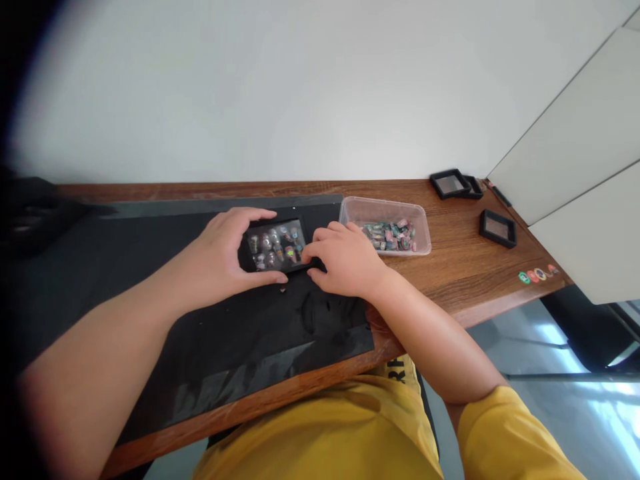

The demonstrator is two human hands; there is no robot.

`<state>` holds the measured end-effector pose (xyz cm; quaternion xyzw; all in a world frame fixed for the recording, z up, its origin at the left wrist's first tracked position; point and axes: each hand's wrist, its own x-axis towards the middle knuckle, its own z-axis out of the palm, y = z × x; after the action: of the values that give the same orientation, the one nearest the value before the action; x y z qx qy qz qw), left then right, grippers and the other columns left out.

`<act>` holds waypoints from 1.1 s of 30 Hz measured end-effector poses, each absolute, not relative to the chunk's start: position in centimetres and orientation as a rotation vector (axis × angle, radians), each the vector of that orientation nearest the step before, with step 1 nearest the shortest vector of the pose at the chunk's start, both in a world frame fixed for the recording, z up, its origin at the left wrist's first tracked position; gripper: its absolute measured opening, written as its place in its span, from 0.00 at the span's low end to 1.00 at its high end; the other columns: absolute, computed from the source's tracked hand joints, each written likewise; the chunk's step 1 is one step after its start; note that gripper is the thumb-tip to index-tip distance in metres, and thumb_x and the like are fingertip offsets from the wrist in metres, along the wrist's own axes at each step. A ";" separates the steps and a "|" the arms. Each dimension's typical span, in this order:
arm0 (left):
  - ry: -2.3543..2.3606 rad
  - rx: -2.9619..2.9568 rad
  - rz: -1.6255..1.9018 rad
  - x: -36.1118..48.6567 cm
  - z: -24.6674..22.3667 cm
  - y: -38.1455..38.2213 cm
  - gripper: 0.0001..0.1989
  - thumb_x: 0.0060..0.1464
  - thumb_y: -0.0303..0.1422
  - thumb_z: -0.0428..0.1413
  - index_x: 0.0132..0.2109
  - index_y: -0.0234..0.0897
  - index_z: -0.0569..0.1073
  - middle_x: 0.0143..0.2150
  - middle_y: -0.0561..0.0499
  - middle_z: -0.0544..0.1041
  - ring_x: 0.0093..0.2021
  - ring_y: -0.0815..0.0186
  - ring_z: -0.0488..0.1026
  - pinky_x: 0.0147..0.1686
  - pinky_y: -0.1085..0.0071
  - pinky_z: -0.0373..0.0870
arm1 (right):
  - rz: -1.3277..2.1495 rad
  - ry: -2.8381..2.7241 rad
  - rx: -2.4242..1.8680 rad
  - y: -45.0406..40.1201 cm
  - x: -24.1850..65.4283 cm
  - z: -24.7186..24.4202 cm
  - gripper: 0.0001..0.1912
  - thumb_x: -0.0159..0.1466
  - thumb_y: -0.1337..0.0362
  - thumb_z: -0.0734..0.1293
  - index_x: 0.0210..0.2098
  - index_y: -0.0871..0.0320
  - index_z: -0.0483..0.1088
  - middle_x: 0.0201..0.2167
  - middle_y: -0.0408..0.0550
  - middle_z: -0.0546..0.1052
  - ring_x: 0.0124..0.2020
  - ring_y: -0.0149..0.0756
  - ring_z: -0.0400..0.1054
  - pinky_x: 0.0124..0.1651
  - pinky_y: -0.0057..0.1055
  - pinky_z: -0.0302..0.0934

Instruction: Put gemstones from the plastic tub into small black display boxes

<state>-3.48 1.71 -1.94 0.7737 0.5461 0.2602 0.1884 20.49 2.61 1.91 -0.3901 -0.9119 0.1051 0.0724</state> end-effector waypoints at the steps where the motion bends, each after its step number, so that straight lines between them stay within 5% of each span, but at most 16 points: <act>1: 1.537 2.176 0.730 -3.5 -1.9 1.7 0.45 0.42 0.49 0.71 0.65 0.48 0.64 0.66 0.44 0.70 0.70 0.38 0.63 0.68 0.41 0.64 | 0.319 -2.744 -1.173 2.6 20.5 1.9 0.08 0.66 0.63 0.72 0.43 0.54 0.82 0.43 0.48 0.79 0.47 0.44 0.66 0.49 0.40 0.50; 11: 1.558 2.251 0.686 -3.3 -1.4 1.4 0.41 0.48 0.47 0.69 0.65 0.42 0.63 0.66 0.42 0.69 0.68 0.43 0.64 0.68 0.43 0.64 | 0.313 -2.763 -1.180 2.6 20.4 2.0 0.09 0.66 0.63 0.72 0.44 0.55 0.82 0.44 0.50 0.80 0.47 0.45 0.66 0.49 0.40 0.50; 33: 1.565 2.176 0.702 -3.5 -1.9 1.8 0.45 0.42 0.51 0.70 0.64 0.46 0.64 0.66 0.43 0.70 0.69 0.41 0.65 0.67 0.44 0.65 | 0.312 -2.736 -1.182 2.6 20.3 1.8 0.08 0.66 0.64 0.72 0.42 0.55 0.83 0.42 0.49 0.80 0.47 0.44 0.66 0.48 0.39 0.51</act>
<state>-3.49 1.80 -1.93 0.7719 0.5552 0.2491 0.1843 20.33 2.55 1.79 -0.3933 -0.9106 0.1038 0.0725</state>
